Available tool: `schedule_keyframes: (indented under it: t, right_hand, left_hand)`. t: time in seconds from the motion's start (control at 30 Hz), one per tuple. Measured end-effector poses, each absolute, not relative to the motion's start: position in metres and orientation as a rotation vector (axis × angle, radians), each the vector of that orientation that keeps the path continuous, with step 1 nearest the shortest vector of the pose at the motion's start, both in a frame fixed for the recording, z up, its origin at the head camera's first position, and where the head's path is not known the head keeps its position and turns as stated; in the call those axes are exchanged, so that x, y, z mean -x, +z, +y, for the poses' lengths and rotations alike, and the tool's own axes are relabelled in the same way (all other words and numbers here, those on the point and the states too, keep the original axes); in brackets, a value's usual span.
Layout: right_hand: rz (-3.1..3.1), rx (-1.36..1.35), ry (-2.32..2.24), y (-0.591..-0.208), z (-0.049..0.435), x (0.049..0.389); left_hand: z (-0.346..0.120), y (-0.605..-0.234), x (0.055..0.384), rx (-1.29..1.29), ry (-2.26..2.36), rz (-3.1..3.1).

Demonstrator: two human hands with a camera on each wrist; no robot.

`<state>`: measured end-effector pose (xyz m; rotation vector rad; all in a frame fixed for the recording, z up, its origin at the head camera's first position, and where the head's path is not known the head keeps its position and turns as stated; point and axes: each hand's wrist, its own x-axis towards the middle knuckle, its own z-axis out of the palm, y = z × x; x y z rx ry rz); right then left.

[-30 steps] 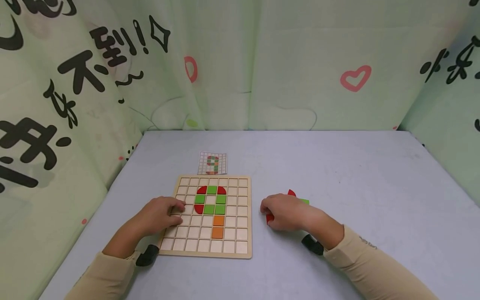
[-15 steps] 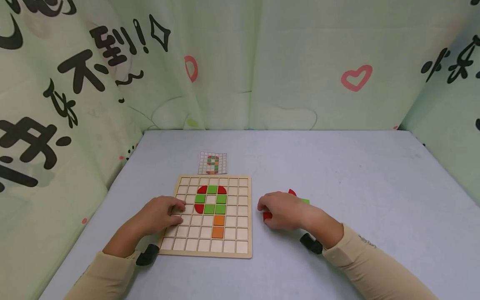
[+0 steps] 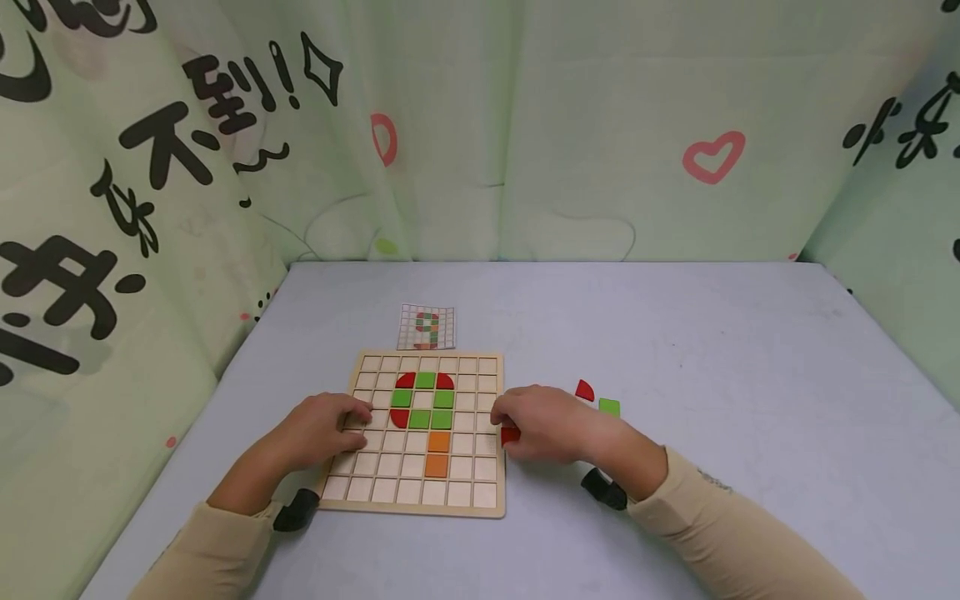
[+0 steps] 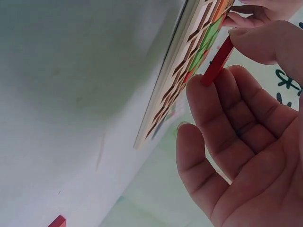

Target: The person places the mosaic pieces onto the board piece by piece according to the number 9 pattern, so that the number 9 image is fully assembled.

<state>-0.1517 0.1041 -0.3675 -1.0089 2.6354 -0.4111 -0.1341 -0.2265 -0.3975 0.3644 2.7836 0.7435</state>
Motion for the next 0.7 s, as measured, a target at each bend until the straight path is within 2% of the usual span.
schedule_keyframes:
  t: [0.7]
  right_hand:
    - [2.546,1.122,-0.473,-0.371,0.070,0.152]
  left_hand:
    - [-0.226,-0.399,0.134,-0.335,0.754,2.784]
